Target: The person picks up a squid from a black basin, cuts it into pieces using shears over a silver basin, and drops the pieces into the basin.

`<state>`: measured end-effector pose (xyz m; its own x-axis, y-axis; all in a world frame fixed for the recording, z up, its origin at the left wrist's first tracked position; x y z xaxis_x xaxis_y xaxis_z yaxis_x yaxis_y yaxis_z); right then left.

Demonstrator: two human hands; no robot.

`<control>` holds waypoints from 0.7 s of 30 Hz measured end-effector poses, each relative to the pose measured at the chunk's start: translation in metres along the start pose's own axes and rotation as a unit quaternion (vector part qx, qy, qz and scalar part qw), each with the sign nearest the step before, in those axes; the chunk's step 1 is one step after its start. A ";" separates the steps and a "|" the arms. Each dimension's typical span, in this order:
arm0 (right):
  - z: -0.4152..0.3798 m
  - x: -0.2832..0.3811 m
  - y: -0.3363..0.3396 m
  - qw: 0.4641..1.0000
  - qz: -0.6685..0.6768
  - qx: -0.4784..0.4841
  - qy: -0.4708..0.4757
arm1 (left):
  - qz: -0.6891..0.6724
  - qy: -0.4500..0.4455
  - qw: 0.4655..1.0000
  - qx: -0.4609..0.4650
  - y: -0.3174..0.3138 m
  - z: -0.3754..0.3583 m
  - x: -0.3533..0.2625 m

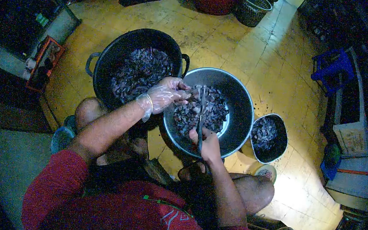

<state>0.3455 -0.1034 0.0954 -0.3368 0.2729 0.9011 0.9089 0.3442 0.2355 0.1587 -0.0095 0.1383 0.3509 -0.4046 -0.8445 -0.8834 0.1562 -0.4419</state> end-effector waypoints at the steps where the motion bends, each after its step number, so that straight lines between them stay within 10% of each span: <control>1: 0.000 -0.003 -0.001 1.000 0.000 0.000 0.000 | -0.009 -0.006 1.000 -0.005 0.002 0.001 0.001; 21: -0.004 -0.008 -0.005 0.990 -0.136 -0.010 -0.015 | 0.253 -0.017 0.966 0.048 -0.003 0.006 0.005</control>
<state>0.3442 -0.1110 0.0880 -0.5775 0.1987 0.7918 0.7876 0.3909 0.4764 0.1649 -0.0064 0.1335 -0.1058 -0.2249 -0.9686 -0.9123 0.4095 0.0045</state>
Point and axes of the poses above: each hand's wrist, its own z-axis towards the middle knuckle, its own y-axis out of the back of the hand, x = y × z, the point moved 6 cm from there along z, towards the middle knuckle, and after that the axes turned 9 degrees about -z, right-handed, at the moved point
